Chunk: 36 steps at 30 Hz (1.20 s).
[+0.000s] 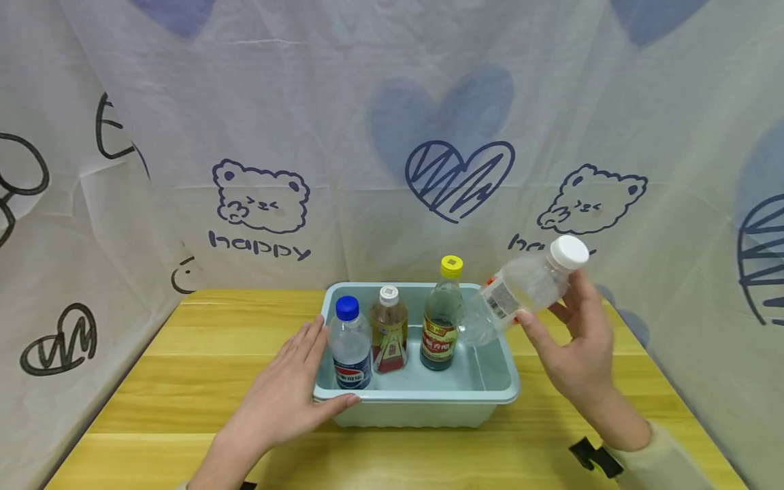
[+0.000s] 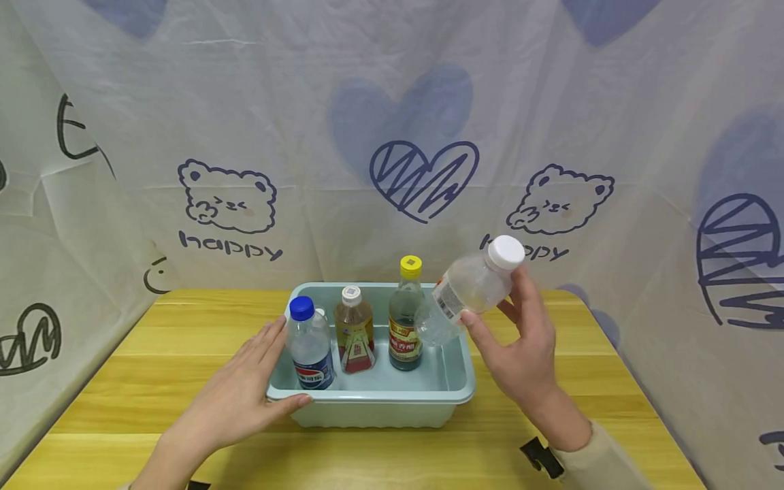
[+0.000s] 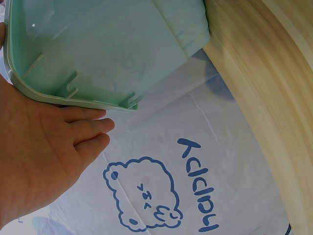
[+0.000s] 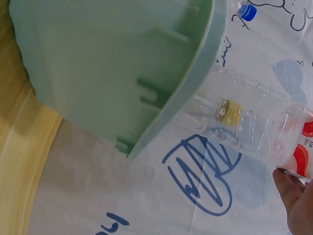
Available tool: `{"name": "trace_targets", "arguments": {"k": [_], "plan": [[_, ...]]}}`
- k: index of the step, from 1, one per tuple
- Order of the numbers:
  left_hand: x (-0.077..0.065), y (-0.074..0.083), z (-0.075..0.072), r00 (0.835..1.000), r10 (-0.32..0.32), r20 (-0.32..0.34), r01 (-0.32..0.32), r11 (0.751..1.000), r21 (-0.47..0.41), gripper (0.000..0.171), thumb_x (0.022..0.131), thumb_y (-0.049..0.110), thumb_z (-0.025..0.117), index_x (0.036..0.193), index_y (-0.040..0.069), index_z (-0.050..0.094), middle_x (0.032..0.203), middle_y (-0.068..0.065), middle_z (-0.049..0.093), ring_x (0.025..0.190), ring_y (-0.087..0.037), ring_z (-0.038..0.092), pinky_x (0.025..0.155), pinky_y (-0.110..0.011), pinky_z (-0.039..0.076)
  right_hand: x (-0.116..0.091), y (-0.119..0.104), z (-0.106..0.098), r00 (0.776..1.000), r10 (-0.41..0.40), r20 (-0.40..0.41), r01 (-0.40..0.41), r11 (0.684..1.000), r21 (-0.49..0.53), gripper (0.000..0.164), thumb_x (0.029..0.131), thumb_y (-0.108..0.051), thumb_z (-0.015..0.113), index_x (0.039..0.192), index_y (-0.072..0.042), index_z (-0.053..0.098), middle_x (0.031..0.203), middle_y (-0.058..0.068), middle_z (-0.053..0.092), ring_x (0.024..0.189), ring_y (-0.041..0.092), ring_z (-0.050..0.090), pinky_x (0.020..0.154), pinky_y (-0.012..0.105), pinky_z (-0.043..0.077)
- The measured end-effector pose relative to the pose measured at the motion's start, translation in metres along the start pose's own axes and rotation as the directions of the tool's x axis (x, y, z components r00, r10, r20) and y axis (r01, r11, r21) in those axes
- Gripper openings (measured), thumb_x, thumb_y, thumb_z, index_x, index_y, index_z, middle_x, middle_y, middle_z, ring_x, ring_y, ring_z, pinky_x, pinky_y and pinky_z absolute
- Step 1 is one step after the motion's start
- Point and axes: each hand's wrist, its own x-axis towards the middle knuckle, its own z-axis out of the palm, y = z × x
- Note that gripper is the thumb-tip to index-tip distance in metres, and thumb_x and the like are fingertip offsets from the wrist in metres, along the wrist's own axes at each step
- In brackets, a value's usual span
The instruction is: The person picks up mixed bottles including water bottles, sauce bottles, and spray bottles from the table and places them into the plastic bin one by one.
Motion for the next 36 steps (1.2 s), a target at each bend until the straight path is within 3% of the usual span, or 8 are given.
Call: {"name": "trace_targets", "arguments": {"k": [15, 21, 24, 27, 30, 36], "plan": [[0.0, 0.0, -0.002, 1.0, -0.001, 0.006, 0.001, 1.0, -0.006, 0.119, 0.086, 0.085, 0.054, 0.161, -0.003, 0.03, 0.17, -0.02, 0.022, 0.156, -0.039, 0.026, 0.126, -0.052, 0.028, -0.016, -0.003, 0.025, 0.998, 0.027, 0.063, -0.032, 0.997, 0.076, 0.084, 0.079, 0.008, 0.08, 0.153, 0.007, 0.042, 0.148, 0.014, 0.056, 0.129, 0.017, 0.062, 0.1, 0.024, 0.056], [0.0, 0.0, -0.002, 1.0, 0.003, 0.001, -0.003, 1.0, -0.002, 0.12, 0.086, 0.087, 0.051, 0.161, -0.003, 0.03, 0.17, -0.02, 0.022, 0.156, -0.038, 0.026, 0.126, -0.052, 0.028, -0.02, -0.001, 0.037, 0.996, 0.036, 0.086, -0.048, 0.989, 0.138, 0.08, 0.083, 0.001, 0.084, 0.152, 0.007, 0.043, 0.147, 0.013, 0.057, 0.131, 0.019, 0.061, 0.1, 0.025, 0.056], [0.001, 0.0, -0.001, 1.0, 0.003, 0.0, -0.003, 1.0, -0.001, 0.12, 0.085, 0.088, 0.05, 0.161, -0.003, 0.03, 0.17, -0.02, 0.023, 0.156, -0.038, 0.026, 0.126, -0.052, 0.028, -0.023, 0.0, 0.043, 0.993, 0.045, 0.113, -0.063, 0.986, 0.153, 0.083, 0.08, 0.008, 0.084, 0.152, 0.006, 0.043, 0.145, 0.012, 0.058, 0.13, 0.017, 0.061, 0.1, 0.025, 0.056], [0.001, 0.0, -0.001, 1.0, 0.0, 0.003, 0.0, 1.0, -0.001, 0.12, 0.085, 0.088, 0.05, 0.162, -0.003, 0.029, 0.17, -0.02, 0.022, 0.156, -0.038, 0.026, 0.126, -0.052, 0.028, -0.026, 0.0, 0.049, 0.986, 0.063, 0.154, -0.084, 0.987, 0.134, 0.088, 0.075, 0.016, 0.081, 0.154, 0.004, 0.043, 0.144, 0.015, 0.059, 0.128, 0.015, 0.061, 0.099, 0.024, 0.057], [0.001, 0.0, 0.0, 1.0, 0.0, 0.004, 0.0, 1.0, -0.001, 0.12, 0.086, 0.087, 0.052, 0.162, -0.003, 0.029, 0.17, -0.02, 0.023, 0.156, -0.038, 0.027, 0.126, -0.052, 0.028, -0.028, 0.0, 0.053, 0.974, 0.091, 0.209, -0.113, 0.989, 0.095, 0.09, 0.075, 0.014, 0.081, 0.156, -0.001, 0.043, 0.145, 0.017, 0.058, 0.127, 0.014, 0.061, 0.099, 0.024, 0.057], [0.0, 0.0, 0.0, 1.0, 0.002, 0.0, -0.002, 1.0, 0.0, 0.119, 0.086, 0.086, 0.053, 0.161, -0.003, 0.03, 0.17, -0.02, 0.023, 0.155, -0.039, 0.027, 0.125, -0.052, 0.028, -0.032, 0.002, 0.062, 0.948, 0.091, 0.306, -0.118, 0.99, 0.072, 0.09, 0.078, 0.01, 0.082, 0.157, -0.004, 0.041, 0.147, 0.016, 0.057, 0.129, 0.028, 0.061, 0.097, 0.031, 0.059]]}}
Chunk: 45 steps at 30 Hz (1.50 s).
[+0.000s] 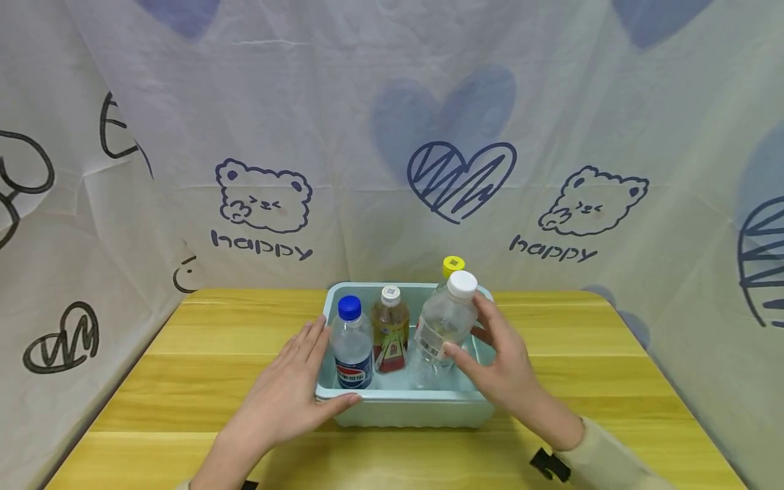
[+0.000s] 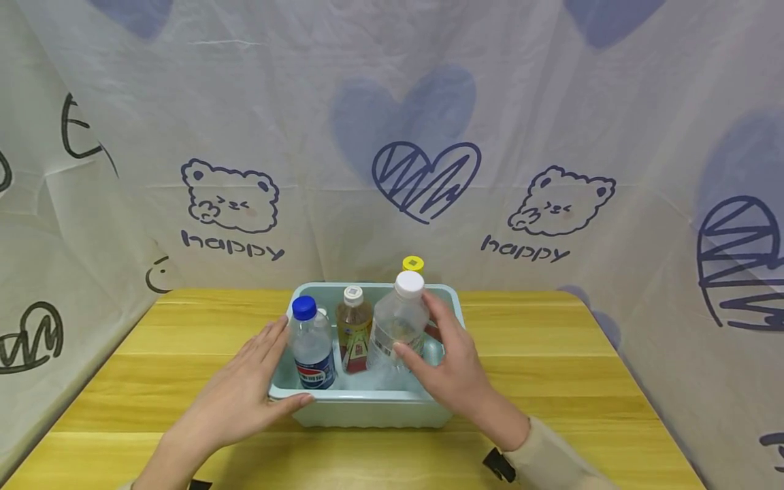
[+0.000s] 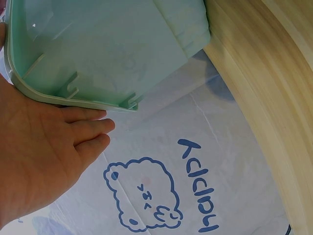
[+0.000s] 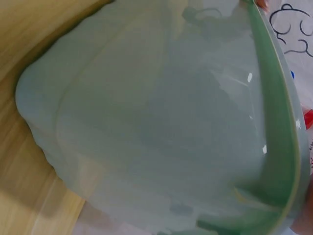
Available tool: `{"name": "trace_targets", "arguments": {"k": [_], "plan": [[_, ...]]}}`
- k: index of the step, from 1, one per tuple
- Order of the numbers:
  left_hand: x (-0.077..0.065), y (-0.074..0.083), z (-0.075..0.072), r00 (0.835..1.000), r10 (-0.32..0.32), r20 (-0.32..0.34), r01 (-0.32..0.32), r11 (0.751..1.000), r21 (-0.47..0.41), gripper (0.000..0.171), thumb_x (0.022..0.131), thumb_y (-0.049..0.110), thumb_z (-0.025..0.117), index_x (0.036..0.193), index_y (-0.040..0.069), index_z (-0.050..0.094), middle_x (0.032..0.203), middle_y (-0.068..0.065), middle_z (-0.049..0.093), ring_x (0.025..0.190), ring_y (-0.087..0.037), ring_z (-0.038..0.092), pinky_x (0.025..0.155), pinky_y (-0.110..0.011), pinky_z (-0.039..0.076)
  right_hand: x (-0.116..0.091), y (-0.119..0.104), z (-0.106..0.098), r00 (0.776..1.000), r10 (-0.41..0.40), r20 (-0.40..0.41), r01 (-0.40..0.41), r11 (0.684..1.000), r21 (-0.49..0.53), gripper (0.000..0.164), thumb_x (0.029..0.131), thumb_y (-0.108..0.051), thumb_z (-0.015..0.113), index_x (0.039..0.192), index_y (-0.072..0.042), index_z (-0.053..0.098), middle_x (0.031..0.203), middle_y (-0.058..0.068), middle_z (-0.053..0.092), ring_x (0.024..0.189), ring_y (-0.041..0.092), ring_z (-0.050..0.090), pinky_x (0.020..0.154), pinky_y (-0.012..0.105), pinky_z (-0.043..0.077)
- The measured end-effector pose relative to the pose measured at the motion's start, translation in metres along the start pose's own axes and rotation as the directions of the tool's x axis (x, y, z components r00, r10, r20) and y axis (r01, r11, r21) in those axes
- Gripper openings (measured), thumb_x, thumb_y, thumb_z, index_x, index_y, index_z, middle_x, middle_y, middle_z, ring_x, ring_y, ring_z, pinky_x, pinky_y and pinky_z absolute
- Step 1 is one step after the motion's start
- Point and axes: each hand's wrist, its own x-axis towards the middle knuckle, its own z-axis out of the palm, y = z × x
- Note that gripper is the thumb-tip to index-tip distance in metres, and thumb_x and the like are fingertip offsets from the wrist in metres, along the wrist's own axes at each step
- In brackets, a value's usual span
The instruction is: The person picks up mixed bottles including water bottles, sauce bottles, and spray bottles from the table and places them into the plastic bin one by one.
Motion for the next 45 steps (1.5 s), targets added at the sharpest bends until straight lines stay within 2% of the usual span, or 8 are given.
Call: {"name": "trace_targets", "arguments": {"k": [6, 12, 16, 24, 30, 33, 38, 45], "plan": [[0.0, 0.001, 0.0, 1.0, -0.003, 0.002, 0.003, 1.0, -0.004, 0.119, 0.086, 0.087, 0.052, 0.162, -0.002, 0.03, 0.17, -0.02, 0.022, 0.155, -0.039, 0.027, 0.125, -0.052, 0.028, 0.002, 0.001, 0.008, 0.994, 0.002, 0.106, -0.004, 1.0, 0.017, 0.085, 0.081, 0.007, 0.083, 0.155, -0.004, 0.042, 0.146, 0.016, 0.056, 0.126, 0.035, 0.062, 0.094, 0.041, 0.061], [0.0, 0.001, 0.0, 1.0, 0.001, -0.008, -0.001, 1.0, -0.004, 0.118, 0.086, 0.085, 0.055, 0.161, -0.003, 0.031, 0.169, -0.021, 0.024, 0.155, -0.04, 0.028, 0.125, -0.053, 0.029, 0.006, 0.0, 0.014, 0.972, 0.081, 0.221, -0.091, 0.995, 0.037, 0.078, 0.085, -0.002, 0.084, 0.151, -0.006, 0.043, 0.141, 0.014, 0.057, 0.119, 0.029, 0.064, 0.094, 0.039, 0.062], [-0.001, 0.001, 0.0, 1.0, 0.007, -0.015, -0.007, 1.0, -0.001, 0.118, 0.086, 0.084, 0.056, 0.161, -0.003, 0.032, 0.169, -0.021, 0.025, 0.155, -0.04, 0.028, 0.125, -0.053, 0.029, 0.01, -0.001, 0.017, 0.957, 0.105, 0.271, -0.117, 0.993, 0.029, 0.078, 0.085, -0.005, 0.086, 0.15, -0.004, 0.043, 0.14, 0.015, 0.058, 0.117, 0.029, 0.066, 0.094, 0.037, 0.062], [0.0, 0.0, 0.0, 1.0, 0.006, -0.01, -0.006, 1.0, -0.009, 0.117, 0.086, 0.083, 0.058, 0.161, -0.003, 0.031, 0.17, -0.02, 0.024, 0.155, -0.039, 0.028, 0.125, -0.053, 0.029, 0.017, -0.002, 0.025, 0.92, 0.137, 0.367, -0.157, 0.987, 0.025, 0.079, 0.085, -0.011, 0.087, 0.15, -0.004, 0.043, 0.137, 0.015, 0.061, 0.114, 0.028, 0.068, 0.091, 0.037, 0.063], [0.0, 0.0, -0.001, 1.0, 0.0, 0.0, 0.0, 1.0, -0.009, 0.118, 0.086, 0.085, 0.054, 0.162, -0.003, 0.03, 0.17, -0.02, 0.023, 0.155, -0.039, 0.027, 0.125, -0.053, 0.028, 0.021, 0.0, 0.029, 0.874, 0.205, 0.44, -0.253, 0.966, 0.053, 0.08, 0.086, -0.01, 0.086, 0.151, -0.004, 0.039, 0.14, 0.017, 0.06, 0.117, 0.03, 0.069, 0.098, 0.039, 0.06], [0.0, 0.001, -0.001, 1.0, -0.002, 0.005, 0.002, 1.0, -0.01, 0.119, 0.086, 0.086, 0.053, 0.162, -0.002, 0.029, 0.17, -0.02, 0.022, 0.155, -0.039, 0.027, 0.125, -0.053, 0.028, 0.022, 0.001, 0.031, 0.856, 0.226, 0.465, -0.293, 0.953, 0.077, 0.081, 0.086, -0.007, 0.085, 0.151, -0.003, 0.037, 0.142, 0.02, 0.057, 0.121, 0.032, 0.067, 0.102, 0.04, 0.057], [-0.001, 0.001, 0.0, 1.0, 0.001, 0.004, -0.001, 1.0, -0.009, 0.119, 0.086, 0.086, 0.054, 0.162, -0.003, 0.029, 0.17, -0.02, 0.023, 0.156, -0.039, 0.027, 0.125, -0.053, 0.028, 0.023, 0.002, 0.033, 0.839, 0.254, 0.482, -0.331, 0.94, 0.081, 0.083, 0.085, -0.004, 0.085, 0.151, -0.003, 0.035, 0.144, 0.02, 0.055, 0.125, 0.033, 0.065, 0.103, 0.042, 0.056], [0.0, 0.0, 0.0, 1.0, 0.006, -0.002, -0.006, 1.0, -0.009, 0.117, 0.087, 0.083, 0.056, 0.161, -0.003, 0.029, 0.17, -0.021, 0.023, 0.155, -0.039, 0.026, 0.126, -0.053, 0.028, 0.023, 0.006, 0.034, 0.83, 0.27, 0.488, -0.337, 0.94, 0.053, 0.084, 0.083, -0.003, 0.086, 0.15, -0.004, 0.035, 0.145, 0.019, 0.053, 0.127, 0.033, 0.063, 0.105, 0.046, 0.055]]}}
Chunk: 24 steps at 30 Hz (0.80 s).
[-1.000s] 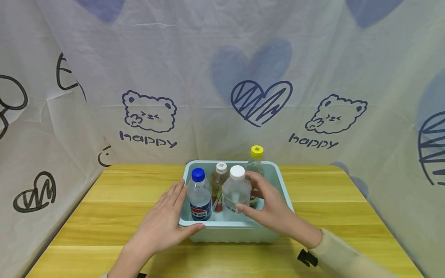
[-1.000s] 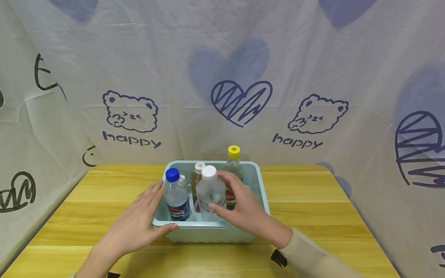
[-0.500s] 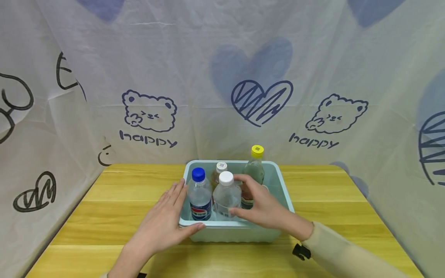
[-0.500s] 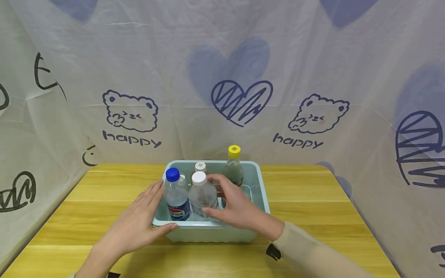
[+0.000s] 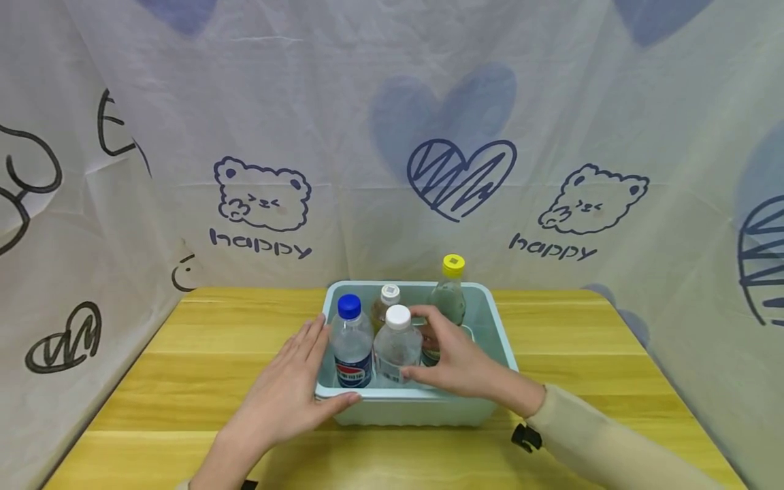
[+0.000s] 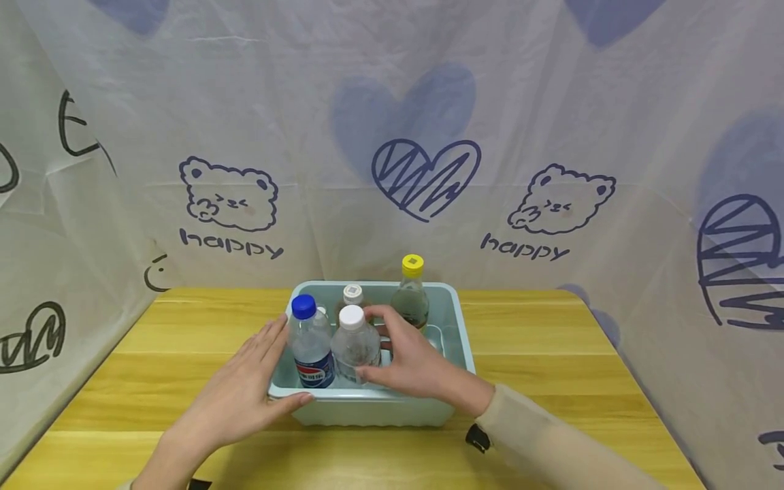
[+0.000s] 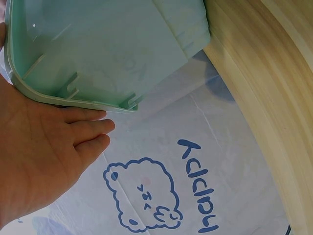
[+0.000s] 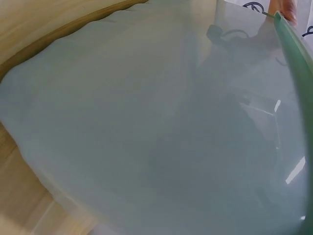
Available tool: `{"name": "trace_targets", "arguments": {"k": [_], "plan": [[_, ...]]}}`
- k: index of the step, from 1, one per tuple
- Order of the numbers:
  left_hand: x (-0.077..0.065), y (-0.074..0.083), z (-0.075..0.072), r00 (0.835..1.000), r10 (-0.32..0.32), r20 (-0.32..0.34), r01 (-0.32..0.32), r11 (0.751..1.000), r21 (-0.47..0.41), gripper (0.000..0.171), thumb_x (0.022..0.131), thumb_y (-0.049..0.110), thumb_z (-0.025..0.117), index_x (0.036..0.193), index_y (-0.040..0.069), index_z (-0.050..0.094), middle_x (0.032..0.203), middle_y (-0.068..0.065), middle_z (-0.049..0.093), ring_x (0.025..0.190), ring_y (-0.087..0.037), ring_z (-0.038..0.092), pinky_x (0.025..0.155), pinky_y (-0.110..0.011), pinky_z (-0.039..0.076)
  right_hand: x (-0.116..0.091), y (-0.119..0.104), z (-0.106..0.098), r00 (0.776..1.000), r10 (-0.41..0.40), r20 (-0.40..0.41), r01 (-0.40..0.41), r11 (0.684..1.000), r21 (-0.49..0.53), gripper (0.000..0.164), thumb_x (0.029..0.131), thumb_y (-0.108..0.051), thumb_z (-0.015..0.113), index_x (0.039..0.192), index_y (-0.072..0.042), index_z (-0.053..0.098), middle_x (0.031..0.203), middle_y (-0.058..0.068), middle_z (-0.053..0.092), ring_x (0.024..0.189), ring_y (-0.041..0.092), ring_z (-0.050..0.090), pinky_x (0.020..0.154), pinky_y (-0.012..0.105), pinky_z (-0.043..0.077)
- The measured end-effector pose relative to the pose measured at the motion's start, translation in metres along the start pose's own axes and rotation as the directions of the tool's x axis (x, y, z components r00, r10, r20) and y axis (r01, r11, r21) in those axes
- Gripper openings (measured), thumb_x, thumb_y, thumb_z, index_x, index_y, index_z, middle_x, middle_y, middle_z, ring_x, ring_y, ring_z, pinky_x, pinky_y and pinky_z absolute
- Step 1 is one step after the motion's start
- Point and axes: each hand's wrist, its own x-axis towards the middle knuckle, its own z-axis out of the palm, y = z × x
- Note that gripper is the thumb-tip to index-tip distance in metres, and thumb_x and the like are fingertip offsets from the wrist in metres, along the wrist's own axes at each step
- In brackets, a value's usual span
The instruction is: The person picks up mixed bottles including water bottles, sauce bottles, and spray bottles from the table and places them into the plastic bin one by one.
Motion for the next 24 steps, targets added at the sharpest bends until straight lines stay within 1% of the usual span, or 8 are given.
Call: {"name": "trace_targets", "arguments": {"k": [9, 14, 19, 21, 24], "plan": [[0.0008, 0.0005, -0.0006, 1.0, -0.008, 0.012, 0.008, 1.0, 0.004, 0.119, 0.086, 0.087, 0.05, 0.162, -0.002, 0.029, 0.17, -0.019, 0.022, 0.156, -0.039, 0.025, 0.126, -0.053, 0.028, 0.0005, 0.002, 0.001, 1.0, 0.009, -0.014, -0.009, 1.0, -0.02, 0.084, 0.084, -0.008, 0.087, 0.149, -0.006, 0.035, 0.143, 0.017, 0.055, 0.122, 0.032, 0.066, 0.103, 0.049, 0.056], [0.0008, 0.001, -0.0008, 1.0, -0.011, 0.017, 0.011, 1.0, 0.0, 0.119, 0.086, 0.087, 0.052, 0.162, -0.002, 0.029, 0.17, -0.02, 0.022, 0.156, -0.039, 0.025, 0.126, -0.054, 0.028, 0.0005, 0.003, 0.0014, 1.0, 0.021, -0.02, -0.022, 0.999, -0.038, 0.083, 0.085, -0.013, 0.088, 0.149, -0.008, 0.036, 0.143, 0.016, 0.057, 0.122, 0.031, 0.067, 0.104, 0.049, 0.056], [0.0005, 0.0007, 0.0001, 1.0, -0.006, 0.011, 0.006, 1.0, -0.002, 0.119, 0.086, 0.086, 0.052, 0.162, -0.002, 0.029, 0.17, -0.02, 0.022, 0.156, -0.039, 0.026, 0.126, -0.053, 0.028, 0.0002, 0.0058, 0.0015, 0.999, 0.005, -0.034, -0.007, 0.999, -0.042, 0.083, 0.084, -0.014, 0.088, 0.15, -0.007, 0.037, 0.139, 0.017, 0.06, 0.119, 0.031, 0.068, 0.101, 0.052, 0.057], [0.0005, 0.0004, 0.0007, 1.0, -0.004, 0.011, 0.004, 1.0, -0.002, 0.119, 0.086, 0.086, 0.052, 0.162, -0.002, 0.028, 0.17, -0.02, 0.021, 0.156, -0.039, 0.026, 0.126, -0.053, 0.028, 0.0001, 0.0068, 0.0013, 0.999, 0.0, -0.039, -0.002, 0.999, -0.045, 0.083, 0.084, -0.014, 0.088, 0.15, -0.007, 0.038, 0.138, 0.016, 0.061, 0.118, 0.029, 0.069, 0.1, 0.051, 0.058], [0.0003, -0.0004, 0.0015, 1.0, -0.006, 0.011, 0.006, 1.0, -0.005, 0.119, 0.086, 0.086, 0.052, 0.162, -0.002, 0.028, 0.171, -0.02, 0.02, 0.156, -0.039, 0.025, 0.126, -0.053, 0.027, 0.0004, 0.0076, 0.001, 0.999, -0.009, -0.045, 0.007, 0.999, -0.052, 0.083, 0.084, -0.014, 0.089, 0.151, -0.008, 0.039, 0.14, 0.014, 0.061, 0.12, 0.028, 0.068, 0.1, 0.047, 0.058]]}}
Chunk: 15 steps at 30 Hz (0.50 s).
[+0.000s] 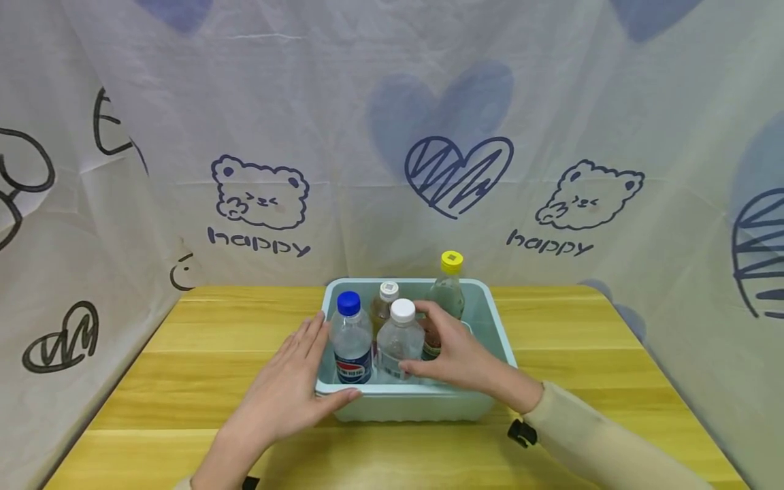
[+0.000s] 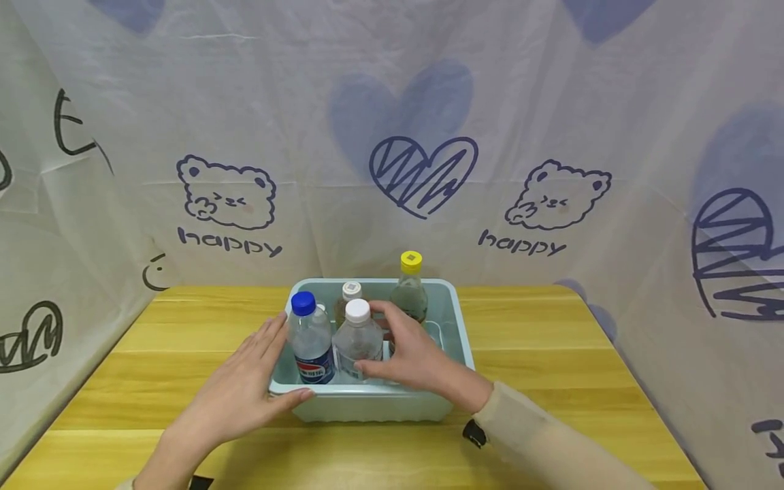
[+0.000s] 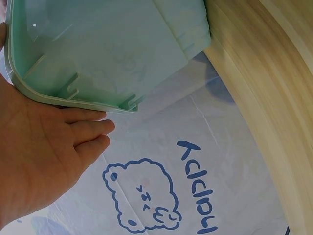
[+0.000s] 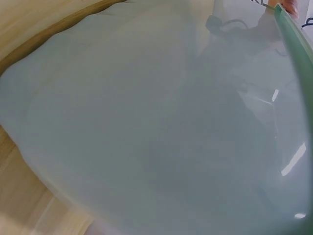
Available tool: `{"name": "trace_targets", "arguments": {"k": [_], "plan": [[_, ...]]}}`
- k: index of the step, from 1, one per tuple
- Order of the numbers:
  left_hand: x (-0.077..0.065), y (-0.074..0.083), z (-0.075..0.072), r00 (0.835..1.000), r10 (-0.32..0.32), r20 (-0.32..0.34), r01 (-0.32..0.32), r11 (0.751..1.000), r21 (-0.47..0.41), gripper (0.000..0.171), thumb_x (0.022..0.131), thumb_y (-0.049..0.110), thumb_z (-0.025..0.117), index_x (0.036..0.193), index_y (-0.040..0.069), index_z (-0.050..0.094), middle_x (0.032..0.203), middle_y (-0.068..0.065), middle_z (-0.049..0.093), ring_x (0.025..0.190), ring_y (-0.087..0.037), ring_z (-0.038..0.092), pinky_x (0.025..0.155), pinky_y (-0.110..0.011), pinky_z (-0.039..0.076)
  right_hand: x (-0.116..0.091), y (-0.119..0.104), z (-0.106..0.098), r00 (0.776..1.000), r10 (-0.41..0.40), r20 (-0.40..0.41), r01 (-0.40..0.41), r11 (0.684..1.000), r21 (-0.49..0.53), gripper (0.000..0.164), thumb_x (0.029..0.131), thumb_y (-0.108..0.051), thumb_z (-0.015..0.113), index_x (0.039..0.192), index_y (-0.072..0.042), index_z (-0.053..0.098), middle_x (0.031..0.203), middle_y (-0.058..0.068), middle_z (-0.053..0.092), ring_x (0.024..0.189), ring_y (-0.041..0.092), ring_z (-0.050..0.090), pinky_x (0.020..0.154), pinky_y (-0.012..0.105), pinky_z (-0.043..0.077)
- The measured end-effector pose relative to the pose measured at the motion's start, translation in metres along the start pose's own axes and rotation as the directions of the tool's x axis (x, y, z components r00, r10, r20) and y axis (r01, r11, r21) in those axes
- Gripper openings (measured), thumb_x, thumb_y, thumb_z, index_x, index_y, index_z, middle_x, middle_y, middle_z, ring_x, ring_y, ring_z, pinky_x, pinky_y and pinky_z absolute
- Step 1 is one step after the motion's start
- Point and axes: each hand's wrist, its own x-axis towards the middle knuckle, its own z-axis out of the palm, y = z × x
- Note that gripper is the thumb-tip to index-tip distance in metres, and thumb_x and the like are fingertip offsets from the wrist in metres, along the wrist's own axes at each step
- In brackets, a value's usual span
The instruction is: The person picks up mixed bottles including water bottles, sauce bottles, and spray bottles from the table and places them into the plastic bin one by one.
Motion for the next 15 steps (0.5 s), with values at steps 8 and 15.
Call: {"name": "trace_targets", "arguments": {"k": [8, 15], "plan": [[-0.0016, -0.0021, -0.0015, 1.0, -0.002, -0.007, 0.002, 1.0, 0.002, 0.119, 0.086, 0.085, 0.056, 0.161, -0.004, 0.029, 0.17, -0.02, 0.021, 0.156, -0.04, 0.025, 0.126, -0.054, 0.027, 0.001, 0.0001, 0.0003, 0.997, -0.058, -0.06, 0.057, 0.998, -0.01, 0.085, 0.08, -0.011, 0.091, 0.149, -0.008, 0.043, 0.144, 0.012, 0.057, 0.126, 0.029, 0.063, 0.102, 0.042, 0.057], [-0.0027, -0.0033, -0.0035, 1.0, -0.017, 0.002, 0.017, 1.0, -0.02, 0.121, 0.085, 0.086, 0.054, 0.162, -0.002, 0.027, 0.171, -0.02, 0.02, 0.156, -0.04, 0.024, 0.126, -0.054, 0.026, 0.0, -0.0045, -0.0064, 0.983, -0.137, -0.123, 0.136, 0.991, -0.02, 0.082, 0.082, -0.008, 0.09, 0.15, -0.01, 0.044, 0.147, 0.011, 0.054, 0.131, 0.032, 0.059, 0.103, 0.053, 0.056]]}}
